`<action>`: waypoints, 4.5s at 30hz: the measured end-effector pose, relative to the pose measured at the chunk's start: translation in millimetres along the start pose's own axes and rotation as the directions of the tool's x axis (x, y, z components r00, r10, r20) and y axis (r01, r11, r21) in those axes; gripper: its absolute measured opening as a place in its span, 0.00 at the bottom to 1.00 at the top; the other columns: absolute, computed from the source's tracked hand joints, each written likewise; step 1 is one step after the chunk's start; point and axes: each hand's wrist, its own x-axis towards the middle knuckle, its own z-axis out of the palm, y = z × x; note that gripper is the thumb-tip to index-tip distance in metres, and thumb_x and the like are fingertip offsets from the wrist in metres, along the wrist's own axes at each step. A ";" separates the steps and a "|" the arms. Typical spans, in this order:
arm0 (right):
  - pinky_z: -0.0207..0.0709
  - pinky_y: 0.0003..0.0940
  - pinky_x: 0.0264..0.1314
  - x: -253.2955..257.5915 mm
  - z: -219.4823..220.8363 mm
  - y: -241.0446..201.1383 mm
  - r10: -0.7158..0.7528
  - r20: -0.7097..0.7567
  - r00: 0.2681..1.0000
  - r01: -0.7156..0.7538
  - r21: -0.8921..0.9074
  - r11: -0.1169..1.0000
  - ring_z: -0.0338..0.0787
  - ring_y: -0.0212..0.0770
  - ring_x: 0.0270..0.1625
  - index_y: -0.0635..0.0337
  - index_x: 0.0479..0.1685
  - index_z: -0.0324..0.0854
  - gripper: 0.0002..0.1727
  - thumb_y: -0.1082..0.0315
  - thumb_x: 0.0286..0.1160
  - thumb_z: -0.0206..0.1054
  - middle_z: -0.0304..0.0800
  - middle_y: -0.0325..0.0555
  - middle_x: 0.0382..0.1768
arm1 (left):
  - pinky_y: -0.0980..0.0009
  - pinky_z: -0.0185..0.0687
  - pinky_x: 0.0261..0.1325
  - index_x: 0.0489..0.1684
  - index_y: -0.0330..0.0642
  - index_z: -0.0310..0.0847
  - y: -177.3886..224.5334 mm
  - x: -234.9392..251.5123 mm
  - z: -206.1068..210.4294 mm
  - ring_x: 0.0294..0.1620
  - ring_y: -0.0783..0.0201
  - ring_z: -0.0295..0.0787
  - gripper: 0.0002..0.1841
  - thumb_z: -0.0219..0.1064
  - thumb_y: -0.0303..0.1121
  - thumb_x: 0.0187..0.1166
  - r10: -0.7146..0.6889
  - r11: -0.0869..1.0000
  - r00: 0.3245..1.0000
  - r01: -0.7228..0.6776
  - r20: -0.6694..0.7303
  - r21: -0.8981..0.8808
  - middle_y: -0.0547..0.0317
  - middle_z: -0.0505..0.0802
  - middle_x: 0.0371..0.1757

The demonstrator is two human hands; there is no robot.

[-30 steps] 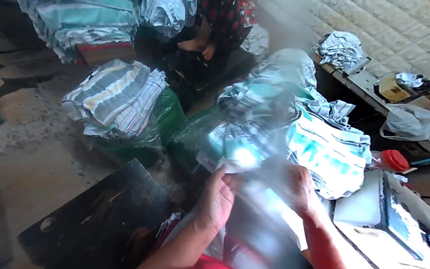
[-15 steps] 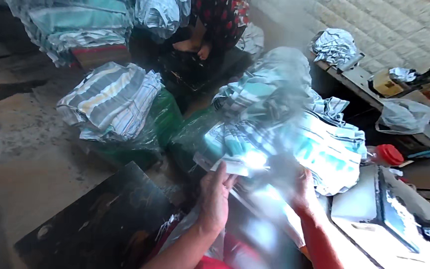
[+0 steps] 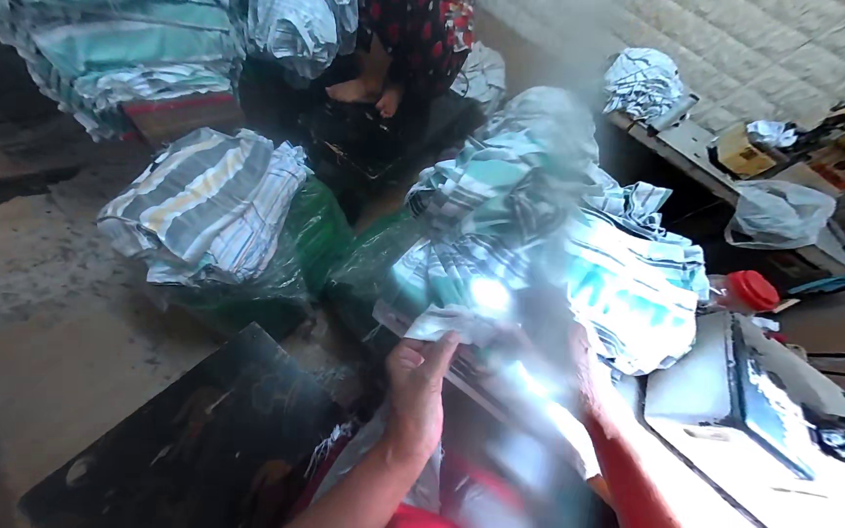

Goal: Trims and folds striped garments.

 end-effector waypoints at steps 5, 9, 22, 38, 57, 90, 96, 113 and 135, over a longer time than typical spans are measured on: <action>0.71 0.31 0.25 2.6 -7.9 -5.2 -0.103 0.090 0.991 0.109 -0.063 0.992 0.79 0.32 0.24 0.60 0.48 0.83 0.26 0.42 0.85 0.60 0.84 0.41 0.27 | 0.61 0.91 0.59 0.46 0.23 0.80 1.5 -0.2 2.3 0.46 0.59 0.95 0.06 0.64 0.13 0.76 -0.022 1.000 0.999 0.022 -0.024 0.009 0.45 0.94 0.43; 0.72 0.31 0.25 3.9 -10.7 -3.9 -0.115 0.094 0.989 0.123 -0.082 0.989 0.80 0.32 0.24 0.60 0.47 0.84 0.27 0.41 0.84 0.60 0.85 0.42 0.26 | 0.61 0.92 0.58 0.45 0.23 0.80 2.7 0.1 3.1 0.45 0.59 0.95 0.05 0.64 0.13 0.75 -0.017 1.000 1.000 0.017 -0.025 0.004 0.45 0.94 0.41; 0.73 0.34 0.24 9.8 -4.1 -6.7 -0.129 0.122 0.984 0.139 -0.080 0.987 0.81 0.35 0.23 0.60 0.47 0.85 0.26 0.42 0.84 0.61 0.86 0.42 0.26 | 0.63 0.92 0.57 0.41 0.24 0.80 -0.1 -0.5 0.7 0.43 0.61 0.95 0.04 0.66 0.13 0.74 0.015 0.998 1.000 -0.015 -0.004 0.068 0.46 0.95 0.39; 0.75 0.38 0.22 13.7 2.2 -10.6 -0.149 0.135 0.980 0.158 -0.064 0.985 0.84 0.37 0.23 0.61 0.47 0.83 0.27 0.42 0.84 0.61 0.87 0.44 0.25 | 0.65 0.91 0.56 0.43 0.25 0.80 2.5 0.0 2.2 0.42 0.63 0.95 0.06 0.67 0.12 0.73 -0.020 0.995 1.000 0.021 -0.003 0.095 0.49 0.95 0.39; 0.79 0.39 0.26 16.9 15.6 -14.6 -0.101 0.121 0.988 0.114 -0.108 0.988 0.90 0.40 0.27 0.63 0.42 0.85 0.26 0.45 0.85 0.62 0.90 0.47 0.27 | 0.66 0.91 0.57 0.41 0.25 0.83 3.3 -1.5 0.7 0.44 0.64 0.95 0.05 0.67 0.12 0.72 -0.013 0.993 1.000 0.011 0.020 0.116 0.49 0.95 0.39; 0.74 0.19 0.28 16.6 4.4 -24.3 0.482 0.006 0.876 -0.328 0.741 0.586 0.76 0.22 0.22 0.57 0.46 0.72 0.07 0.68 0.76 0.63 0.78 0.27 0.24 | 0.60 0.89 0.62 0.66 0.25 0.75 18.6 10.2 -66.1 0.53 0.57 0.94 0.16 0.49 0.27 0.90 -0.005 0.970 0.999 0.013 -0.035 0.243 0.46 0.94 0.51; 0.69 0.14 0.20 -7.4 -7.9 -7.2 0.458 -0.154 0.876 -0.181 0.774 0.607 0.74 0.20 0.15 0.47 0.34 0.83 0.17 0.67 0.90 0.50 0.79 0.24 0.15 | 0.74 0.87 0.48 0.50 0.25 0.83 15.1 16.6 -76.4 0.44 0.70 0.88 0.09 0.62 0.25 0.83 0.545 0.477 0.769 -0.612 0.335 0.630 0.54 0.90 0.44; 0.82 0.21 0.47 -40.2 7.6 5.8 0.600 -0.208 0.773 -0.445 0.496 0.746 0.87 0.26 0.40 0.73 0.50 0.83 0.13 0.68 0.79 0.66 0.90 0.47 0.41 | 0.49 0.73 0.76 0.60 0.31 0.78 26.0 29.1 -93.1 0.70 0.46 0.82 0.23 0.73 0.41 0.76 0.584 -0.098 0.576 -0.649 0.572 0.754 0.37 0.88 0.63; 0.83 0.49 0.55 -58.4 0.8 10.9 0.325 -0.060 0.944 -0.328 -0.040 0.944 0.93 0.54 0.49 0.61 0.51 0.92 0.11 0.67 0.77 0.69 0.93 0.59 0.48 | 0.39 0.70 0.74 0.58 0.39 0.90 67.8 57.4 -106.7 0.74 0.44 0.82 0.18 0.60 0.21 0.74 0.324 -0.313 0.702 -0.553 0.634 0.772 0.48 0.89 0.70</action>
